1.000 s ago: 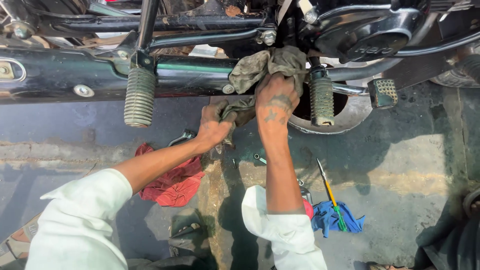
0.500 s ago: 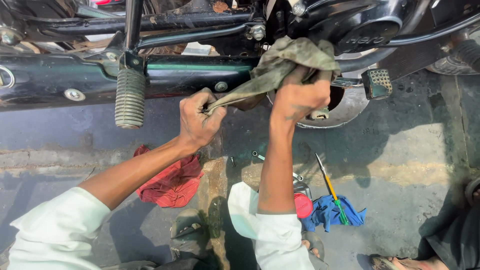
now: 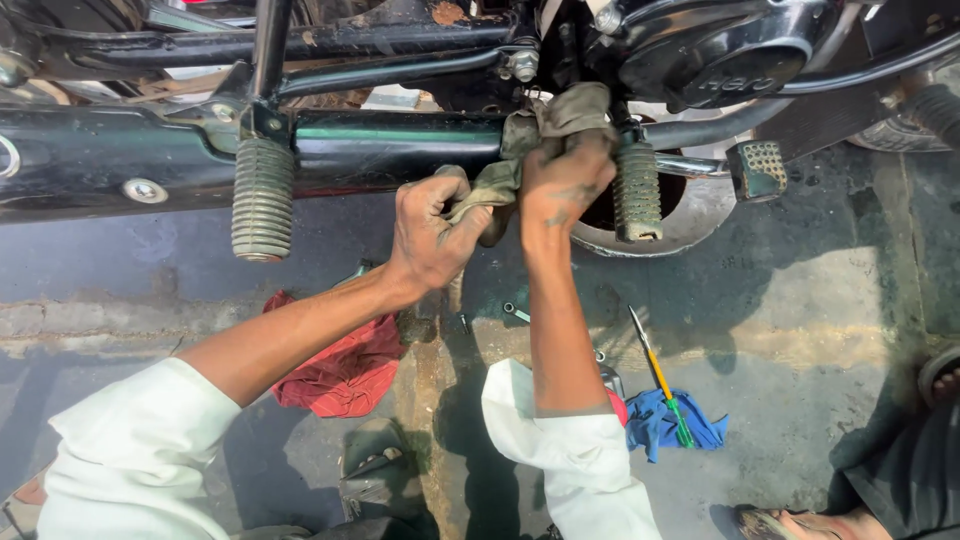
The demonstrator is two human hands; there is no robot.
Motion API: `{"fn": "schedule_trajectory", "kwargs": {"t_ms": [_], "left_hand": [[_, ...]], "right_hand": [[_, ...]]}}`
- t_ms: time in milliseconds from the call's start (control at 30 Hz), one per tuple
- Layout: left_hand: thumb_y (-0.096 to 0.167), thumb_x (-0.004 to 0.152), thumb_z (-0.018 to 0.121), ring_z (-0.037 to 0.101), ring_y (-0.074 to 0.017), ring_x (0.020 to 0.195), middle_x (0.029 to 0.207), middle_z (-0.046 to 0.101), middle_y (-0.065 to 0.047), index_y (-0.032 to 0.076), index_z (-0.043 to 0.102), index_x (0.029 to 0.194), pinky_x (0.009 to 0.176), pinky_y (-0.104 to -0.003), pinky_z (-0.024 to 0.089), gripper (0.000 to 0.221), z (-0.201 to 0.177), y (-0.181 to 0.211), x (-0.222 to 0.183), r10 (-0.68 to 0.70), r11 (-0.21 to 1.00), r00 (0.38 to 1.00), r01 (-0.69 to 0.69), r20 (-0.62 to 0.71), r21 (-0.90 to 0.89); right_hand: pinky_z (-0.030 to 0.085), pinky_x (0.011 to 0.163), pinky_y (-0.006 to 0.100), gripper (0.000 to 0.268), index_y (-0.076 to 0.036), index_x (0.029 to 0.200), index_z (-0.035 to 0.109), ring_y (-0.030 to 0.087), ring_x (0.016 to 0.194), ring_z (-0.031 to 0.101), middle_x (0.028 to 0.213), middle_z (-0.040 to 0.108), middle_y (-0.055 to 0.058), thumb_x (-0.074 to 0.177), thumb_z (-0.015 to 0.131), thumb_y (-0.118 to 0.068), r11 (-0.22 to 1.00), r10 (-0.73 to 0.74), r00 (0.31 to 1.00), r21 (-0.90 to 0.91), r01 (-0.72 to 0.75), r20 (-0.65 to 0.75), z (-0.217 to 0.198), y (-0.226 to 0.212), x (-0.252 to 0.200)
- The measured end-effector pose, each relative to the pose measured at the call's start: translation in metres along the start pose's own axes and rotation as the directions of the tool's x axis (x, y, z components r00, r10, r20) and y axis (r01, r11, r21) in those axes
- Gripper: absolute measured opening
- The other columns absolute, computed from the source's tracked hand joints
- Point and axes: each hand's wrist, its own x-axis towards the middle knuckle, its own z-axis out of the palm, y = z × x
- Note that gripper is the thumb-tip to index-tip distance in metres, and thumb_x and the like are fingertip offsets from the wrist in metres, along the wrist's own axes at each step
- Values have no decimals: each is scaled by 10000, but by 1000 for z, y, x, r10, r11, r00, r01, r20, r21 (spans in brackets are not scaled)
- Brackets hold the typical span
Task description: Repairing and servicing various engine and chain components of a motorcycle.
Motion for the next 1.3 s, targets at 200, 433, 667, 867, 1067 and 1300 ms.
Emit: {"fn": "schedule_trajectory", "kwargs": {"t_ms": [200,433,667,867,1067,1300], "left_hand": [[134,845,651,393,-122,591,613,438,-66,-6,470,697,531,-348,366,272,12,-5,-4,-72,997,997,72,0,2],[138,869,644,343,-119,629,623,362,-53,-9,400,683,541,-350,335,340,-4,-25,-12,-150,988,982,153,-117,24],[123,851,630,340,-113,632,627,359,-52,-16,411,691,551,-339,342,305,-5,-21,-4,-133,990,986,136,-100,25],[132,854,647,335,-128,635,653,360,-74,-43,471,765,557,-342,361,264,-2,-19,0,-63,998,997,64,-35,29],[131,864,647,321,-136,645,650,339,-90,-37,415,729,555,-359,350,316,-5,-26,-2,-100,995,994,100,-42,6],[140,831,639,315,-122,616,615,322,-83,-28,398,691,528,-356,327,326,-14,-21,-7,-165,983,984,169,-62,66]], "right_hand": [[513,854,499,112,-4,932,681,358,874,667,914,678,157,824,706,-23,963,-249,963,131,234,107,-17,16,-27],[571,833,524,248,37,1151,634,446,930,679,1176,570,302,909,660,-10,964,-131,986,244,104,99,-23,-55,-13],[565,728,560,375,3,1270,567,475,879,704,1177,604,280,1020,561,-276,972,107,909,-234,-11,402,-1,-49,9],[589,734,530,364,-21,1289,560,469,899,720,1146,615,293,1066,566,-308,959,-115,961,-225,174,251,4,-30,-5],[570,632,553,424,62,1257,533,471,778,712,965,658,294,1011,579,-280,948,165,880,-318,-17,445,2,-51,10],[582,798,539,243,-18,1145,591,451,912,721,1023,709,265,1019,636,-221,992,-69,957,-79,95,283,-4,-37,5]]}}
